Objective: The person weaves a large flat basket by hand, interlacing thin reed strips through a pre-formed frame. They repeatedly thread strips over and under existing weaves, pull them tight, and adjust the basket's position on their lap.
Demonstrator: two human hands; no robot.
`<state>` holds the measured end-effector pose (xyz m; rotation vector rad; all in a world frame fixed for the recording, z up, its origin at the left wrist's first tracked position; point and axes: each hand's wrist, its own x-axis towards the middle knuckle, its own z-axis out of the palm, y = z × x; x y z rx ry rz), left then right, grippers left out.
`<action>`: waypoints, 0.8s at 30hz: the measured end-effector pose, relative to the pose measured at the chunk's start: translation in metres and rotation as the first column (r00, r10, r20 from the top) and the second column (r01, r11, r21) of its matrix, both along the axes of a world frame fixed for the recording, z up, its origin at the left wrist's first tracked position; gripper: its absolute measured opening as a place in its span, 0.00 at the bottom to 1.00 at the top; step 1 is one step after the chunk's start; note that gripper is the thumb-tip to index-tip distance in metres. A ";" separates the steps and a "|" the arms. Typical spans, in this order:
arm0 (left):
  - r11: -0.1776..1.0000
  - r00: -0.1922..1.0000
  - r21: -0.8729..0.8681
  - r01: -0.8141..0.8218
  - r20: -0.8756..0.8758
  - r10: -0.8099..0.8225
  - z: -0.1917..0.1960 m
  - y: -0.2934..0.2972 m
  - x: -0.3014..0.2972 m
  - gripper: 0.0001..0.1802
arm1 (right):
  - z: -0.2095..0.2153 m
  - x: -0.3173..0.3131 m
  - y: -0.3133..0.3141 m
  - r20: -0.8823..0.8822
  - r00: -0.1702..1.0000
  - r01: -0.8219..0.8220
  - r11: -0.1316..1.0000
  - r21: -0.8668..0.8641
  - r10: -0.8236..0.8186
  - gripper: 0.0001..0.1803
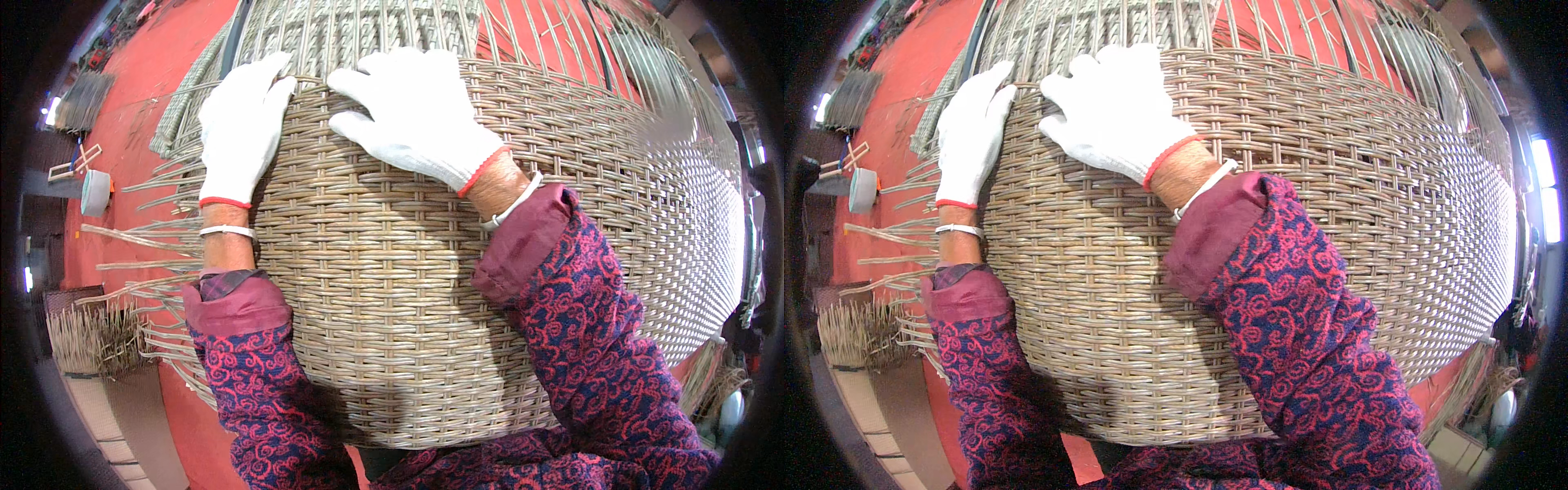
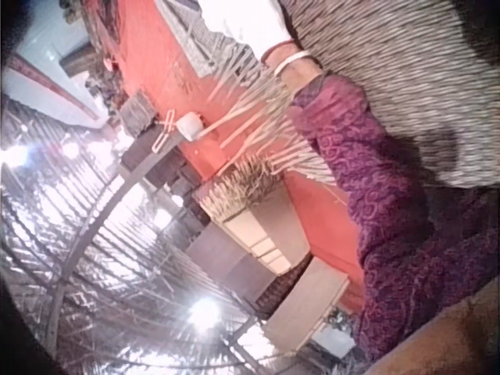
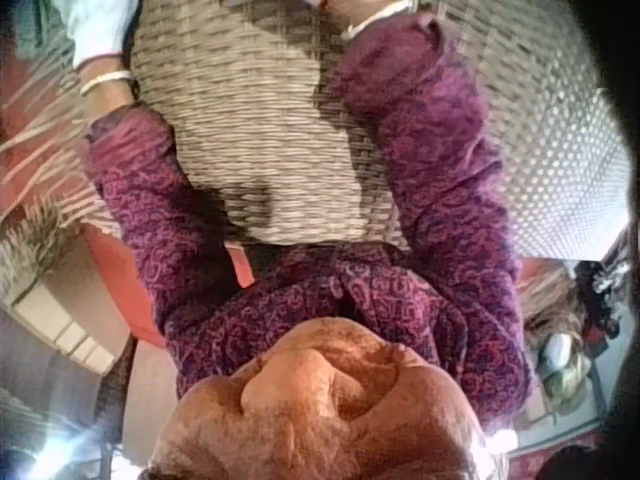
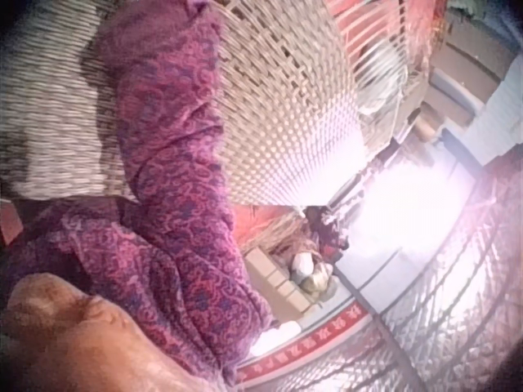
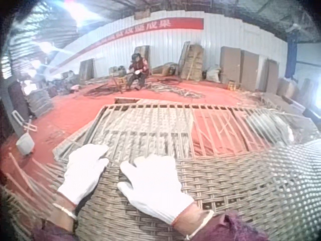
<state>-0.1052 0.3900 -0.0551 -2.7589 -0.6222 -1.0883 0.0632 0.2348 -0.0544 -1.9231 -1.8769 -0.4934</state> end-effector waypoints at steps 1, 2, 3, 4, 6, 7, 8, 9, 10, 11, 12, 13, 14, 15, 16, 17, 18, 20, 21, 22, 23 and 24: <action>1.000 0.999 0.014 -0.021 -0.043 0.021 0.000 0.000 -0.002 0.14 | -0.003 -0.001 0.000 -0.013 1.000 0.003 1.000 0.012 -0.003 0.24; 0.999 0.997 0.029 -0.032 -0.074 0.034 0.000 0.000 -0.003 0.14 | -0.005 -0.001 0.000 -0.027 1.000 0.016 1.000 0.024 -0.015 0.24; 0.969 0.892 0.074 -0.236 -0.378 0.247 0.001 -0.001 -0.008 0.18 | -0.007 -0.002 -0.001 -0.047 0.999 0.026 0.999 0.035 -0.024 0.24; 0.969 0.917 0.006 -0.247 -0.322 0.236 -0.001 -0.002 -0.008 0.17 | -0.009 -0.002 -0.001 -0.070 0.997 0.017 0.998 0.068 -0.012 0.24; 0.984 0.965 -0.041 -0.173 -0.206 0.161 -0.004 -0.007 -0.010 0.17 | -0.012 -0.003 -0.004 -0.079 0.997 0.022 0.989 0.144 -0.010 0.24; 0.981 0.973 -0.071 -0.178 -0.161 0.165 -0.007 -0.008 -0.010 0.16 | -0.013 -0.002 -0.007 -0.102 0.994 -0.013 0.989 0.150 0.029 0.25; 0.988 0.989 -0.084 -0.128 -0.080 0.122 -0.009 -0.010 -0.010 0.15 | -0.013 -0.003 -0.010 -0.095 0.994 -0.040 0.984 0.171 0.057 0.25; 0.982 0.987 -0.116 -0.147 -0.084 0.138 -0.009 -0.011 -0.012 0.14 | -0.012 0.001 -0.016 -0.077 0.989 -0.103 0.962 0.255 0.126 0.25; 0.988 0.991 -0.097 -0.122 -0.066 0.116 -0.010 -0.013 -0.014 0.14 | -0.010 0.006 -0.023 -0.048 0.985 -0.149 0.963 0.222 0.164 0.25; 0.989 0.993 -0.102 -0.108 -0.054 0.103 -0.010 -0.014 -0.018 0.14 | -0.008 0.017 -0.037 -0.060 0.967 -0.232 0.950 0.210 0.249 0.25; 0.991 0.997 -0.113 -0.071 -0.008 0.071 -0.011 -0.016 -0.021 0.14 | -0.006 0.029 -0.052 -0.070 0.972 -0.213 0.965 0.153 0.226 0.24; 0.982 0.993 -0.150 -0.116 0.008 0.119 -0.006 -0.018 -0.028 0.14 | 0.000 0.042 -0.066 -0.050 0.976 -0.204 0.971 0.127 0.212 0.23; 0.991 0.993 -0.067 -0.117 -0.028 0.116 -0.006 -0.021 -0.028 0.14 | 0.003 0.058 -0.082 -0.057 0.976 -0.202 0.973 0.112 0.210 0.22; 0.991 0.991 -0.022 -0.134 -0.032 0.133 -0.004 -0.026 -0.028 0.14 | 0.006 0.073 -0.100 -0.042 0.987 -0.149 0.986 0.078 0.153 0.21; 0.980 0.978 -0.033 -0.198 -0.073 0.195 -0.002 -0.031 -0.023 0.14 | 0.010 0.088 -0.117 -0.028 0.993 -0.114 0.989 0.093 0.117 0.19; 0.980 0.975 -0.035 -0.196 -0.119 0.190 0.001 -0.039 -0.016 0.16 | 0.013 0.102 -0.134 -0.040 0.999 -0.029 0.995 -0.100 0.025 0.24; 0.995 0.992 -0.014 -0.094 -0.081 0.093 0.005 -0.049 -0.006 0.16 | 0.015 0.111 -0.146 -0.037 0.999 -0.006 0.995 -0.099 0.002 0.23; 0.996 0.996 -0.088 -0.008 -0.093 0.000 0.009 -0.086 0.014 0.16 | 0.018 0.124 -0.173 -0.114 0.993 -0.007 0.992 -0.124 -0.008 0.21; 0.993 0.987 -0.100 0.058 -0.142 -0.072 0.011 -0.100 0.027 0.17 | 0.016 0.123 -0.175 -0.115 0.992 0.037 0.997 -0.073 -0.045 0.19; 0.982 0.972 -0.096 0.164 -0.154 -0.177 0.014 -0.116 0.042 0.18 | 0.013 0.123 -0.177 -0.101 0.994 0.026 1.000 -0.009 -0.027 0.18; 0.977 0.960 -0.122 0.175 -0.199 -0.197 0.017 -0.129 0.059 0.18 | 0.010 0.122 -0.175 -0.107 0.992 0.064 0.998 -0.009 -0.065 0.17; 0.959 0.943 -0.108 0.261 -0.183 -0.277 0.017 -0.141 0.077 0.18 | 0.007 0.122 -0.173 -0.118 0.987 0.105 0.994 -0.016 -0.106 0.16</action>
